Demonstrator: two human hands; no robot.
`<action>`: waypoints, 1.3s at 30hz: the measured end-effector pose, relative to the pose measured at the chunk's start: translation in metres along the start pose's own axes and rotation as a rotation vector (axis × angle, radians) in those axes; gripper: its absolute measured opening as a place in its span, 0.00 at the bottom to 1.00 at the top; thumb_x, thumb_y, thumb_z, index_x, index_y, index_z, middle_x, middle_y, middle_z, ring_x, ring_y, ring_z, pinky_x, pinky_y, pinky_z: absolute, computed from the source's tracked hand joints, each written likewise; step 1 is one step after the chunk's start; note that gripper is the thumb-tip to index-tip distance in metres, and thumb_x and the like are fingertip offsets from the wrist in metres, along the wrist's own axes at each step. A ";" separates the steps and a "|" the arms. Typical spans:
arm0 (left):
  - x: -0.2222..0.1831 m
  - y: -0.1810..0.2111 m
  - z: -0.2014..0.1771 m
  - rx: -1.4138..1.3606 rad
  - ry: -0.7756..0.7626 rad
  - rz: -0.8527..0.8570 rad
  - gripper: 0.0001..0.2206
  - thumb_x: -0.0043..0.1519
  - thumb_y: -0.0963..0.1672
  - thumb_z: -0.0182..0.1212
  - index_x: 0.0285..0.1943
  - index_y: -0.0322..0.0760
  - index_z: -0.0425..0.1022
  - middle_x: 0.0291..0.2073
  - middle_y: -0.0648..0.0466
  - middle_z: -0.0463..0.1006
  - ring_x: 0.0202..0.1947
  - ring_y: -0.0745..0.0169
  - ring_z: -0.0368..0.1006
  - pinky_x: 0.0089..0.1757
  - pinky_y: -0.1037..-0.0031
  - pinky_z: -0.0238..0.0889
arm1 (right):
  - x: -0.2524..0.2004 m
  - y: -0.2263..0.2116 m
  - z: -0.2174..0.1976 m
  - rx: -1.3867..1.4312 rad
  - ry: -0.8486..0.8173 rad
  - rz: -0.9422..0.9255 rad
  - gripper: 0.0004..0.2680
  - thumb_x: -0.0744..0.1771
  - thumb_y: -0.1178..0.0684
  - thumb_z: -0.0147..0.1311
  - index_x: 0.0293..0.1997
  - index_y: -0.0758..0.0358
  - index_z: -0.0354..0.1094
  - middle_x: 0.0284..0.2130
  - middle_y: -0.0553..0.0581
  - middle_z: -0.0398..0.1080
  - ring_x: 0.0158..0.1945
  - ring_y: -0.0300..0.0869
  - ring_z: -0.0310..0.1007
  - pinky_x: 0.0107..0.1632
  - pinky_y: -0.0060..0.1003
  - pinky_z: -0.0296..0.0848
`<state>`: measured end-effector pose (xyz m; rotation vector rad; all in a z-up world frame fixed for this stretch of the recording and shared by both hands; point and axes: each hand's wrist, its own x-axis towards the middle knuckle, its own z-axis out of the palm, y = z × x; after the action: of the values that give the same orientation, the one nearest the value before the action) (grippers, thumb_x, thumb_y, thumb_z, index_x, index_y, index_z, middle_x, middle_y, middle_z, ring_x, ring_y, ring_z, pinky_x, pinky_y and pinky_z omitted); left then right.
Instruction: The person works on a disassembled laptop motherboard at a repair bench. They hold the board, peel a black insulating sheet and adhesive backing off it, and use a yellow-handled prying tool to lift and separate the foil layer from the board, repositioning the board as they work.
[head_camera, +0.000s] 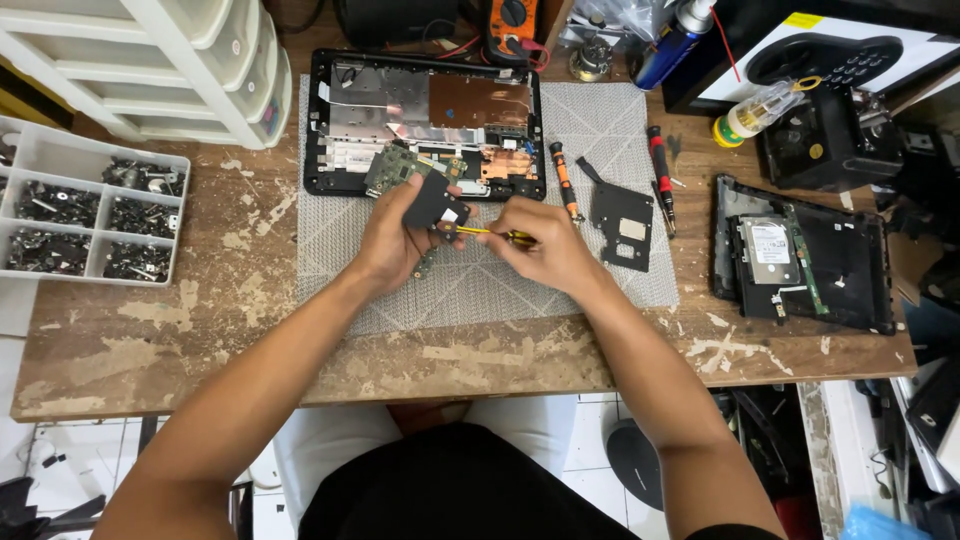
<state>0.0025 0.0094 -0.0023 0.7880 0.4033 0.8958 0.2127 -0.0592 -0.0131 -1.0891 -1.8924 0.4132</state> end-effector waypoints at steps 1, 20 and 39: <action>0.000 -0.002 -0.003 -0.015 0.010 0.000 0.24 0.69 0.52 0.48 0.53 0.22 0.75 0.34 0.38 0.82 0.31 0.50 0.83 0.36 0.63 0.83 | 0.000 0.001 0.001 -0.012 0.013 -0.009 0.02 0.64 0.64 0.62 0.31 0.68 0.75 0.22 0.62 0.71 0.20 0.44 0.65 0.23 0.33 0.61; 0.014 0.016 -0.033 -0.164 0.159 0.136 0.35 0.60 0.65 0.37 0.50 0.37 0.70 0.41 0.37 0.81 0.32 0.54 0.82 0.35 0.70 0.81 | -0.004 0.024 -0.015 -0.032 -0.065 0.055 0.03 0.63 0.65 0.62 0.32 0.71 0.71 0.18 0.65 0.69 0.18 0.53 0.69 0.24 0.43 0.66; 0.021 0.025 -0.075 -0.092 -0.021 0.387 0.24 0.60 0.54 0.65 0.52 0.32 0.72 0.44 0.35 0.78 0.33 0.48 0.77 0.34 0.65 0.78 | 0.005 0.005 -0.044 -0.166 -0.289 0.077 0.05 0.62 0.63 0.48 0.27 0.60 0.69 0.22 0.52 0.70 0.26 0.36 0.67 0.35 0.29 0.73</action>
<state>-0.0449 0.0683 -0.0326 0.8033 0.1908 1.2565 0.2503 -0.0585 0.0102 -1.2694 -2.1740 0.4845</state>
